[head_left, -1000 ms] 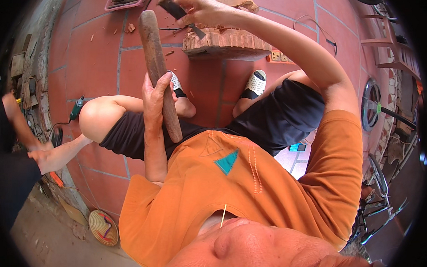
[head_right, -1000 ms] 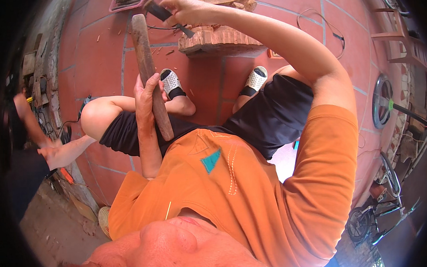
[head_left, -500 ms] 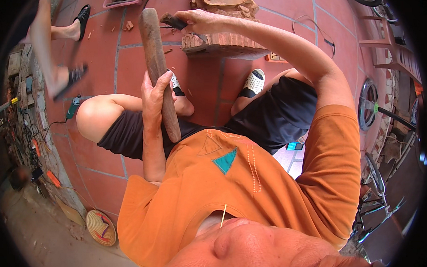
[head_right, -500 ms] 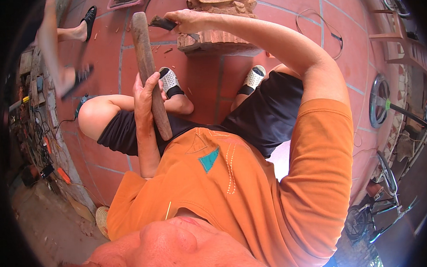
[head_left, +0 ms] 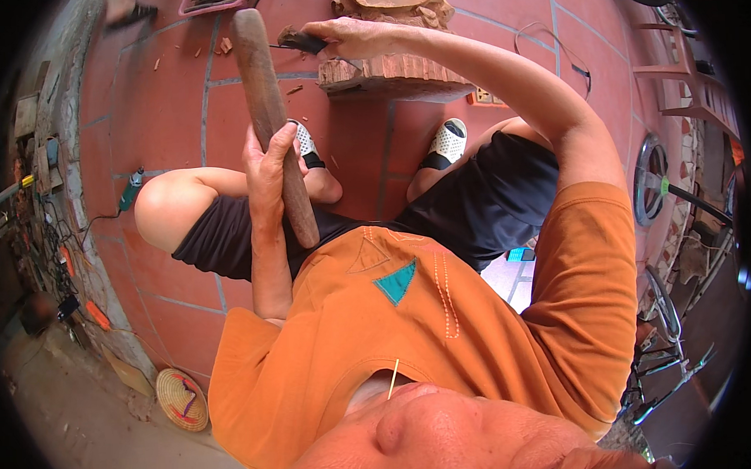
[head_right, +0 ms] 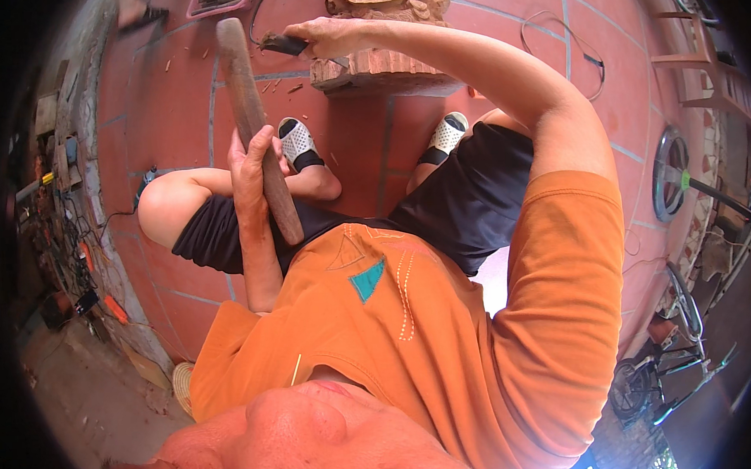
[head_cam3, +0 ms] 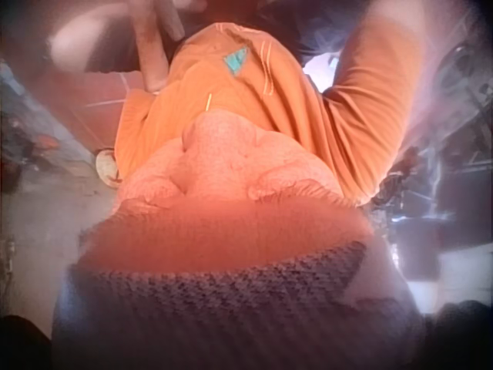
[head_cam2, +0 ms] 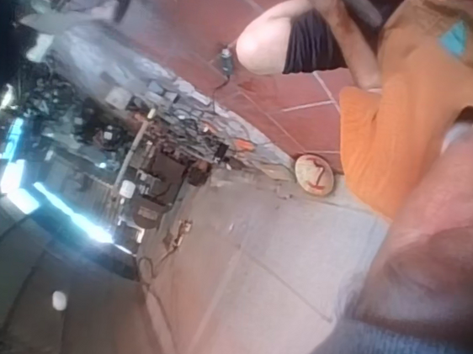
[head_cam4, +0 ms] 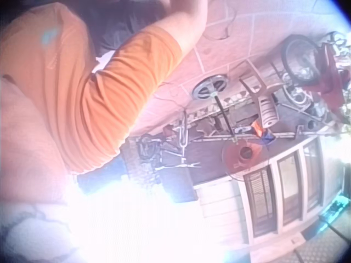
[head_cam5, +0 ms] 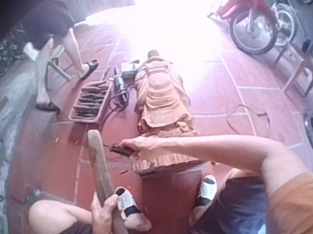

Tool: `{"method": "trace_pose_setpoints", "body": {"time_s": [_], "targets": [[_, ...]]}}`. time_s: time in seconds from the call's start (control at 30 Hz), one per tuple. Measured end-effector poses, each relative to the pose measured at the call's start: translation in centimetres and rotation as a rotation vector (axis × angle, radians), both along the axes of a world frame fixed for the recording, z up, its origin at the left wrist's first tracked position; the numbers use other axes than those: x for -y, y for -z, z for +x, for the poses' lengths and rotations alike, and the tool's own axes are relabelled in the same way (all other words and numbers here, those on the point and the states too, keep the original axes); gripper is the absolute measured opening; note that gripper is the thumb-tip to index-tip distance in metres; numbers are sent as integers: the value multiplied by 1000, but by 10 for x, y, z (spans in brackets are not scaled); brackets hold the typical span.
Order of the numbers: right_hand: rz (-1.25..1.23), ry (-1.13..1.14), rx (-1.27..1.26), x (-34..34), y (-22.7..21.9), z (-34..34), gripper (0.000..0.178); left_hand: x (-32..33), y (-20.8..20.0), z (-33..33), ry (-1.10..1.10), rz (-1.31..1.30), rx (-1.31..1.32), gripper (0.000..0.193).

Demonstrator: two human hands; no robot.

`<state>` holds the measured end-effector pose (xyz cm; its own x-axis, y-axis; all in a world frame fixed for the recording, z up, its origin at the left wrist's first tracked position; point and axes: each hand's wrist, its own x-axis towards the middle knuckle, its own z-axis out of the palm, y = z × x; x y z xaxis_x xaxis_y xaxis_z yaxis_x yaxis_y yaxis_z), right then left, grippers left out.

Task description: The person sits on the floor and carves a wooden statue using a chisel and a wooden mallet. They repeatedly strike the chisel to shape the wood, focusing on the lower section of the statue.

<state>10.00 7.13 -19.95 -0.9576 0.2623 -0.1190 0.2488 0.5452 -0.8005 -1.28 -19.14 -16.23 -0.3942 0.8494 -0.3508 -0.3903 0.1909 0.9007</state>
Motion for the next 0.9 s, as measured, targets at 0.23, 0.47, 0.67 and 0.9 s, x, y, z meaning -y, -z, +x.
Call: {"method": "trace_pose_setpoints", "body": {"time_s": [0.23,0.47,0.67,0.9], "targets": [[129,-71,26,7,-9,-1,50,-10,-8,2,-94,70,-162,33],[228,-62,8,6,-1,5,48,-3,-7,-1,-22,0,-87,32],[60,22,14,4,-10,13,47,-5,-19,-13,-172,177,-133,37],[18,83,13,6,-13,18,46,-4,-8,0,-49,86,-74,32]]}}
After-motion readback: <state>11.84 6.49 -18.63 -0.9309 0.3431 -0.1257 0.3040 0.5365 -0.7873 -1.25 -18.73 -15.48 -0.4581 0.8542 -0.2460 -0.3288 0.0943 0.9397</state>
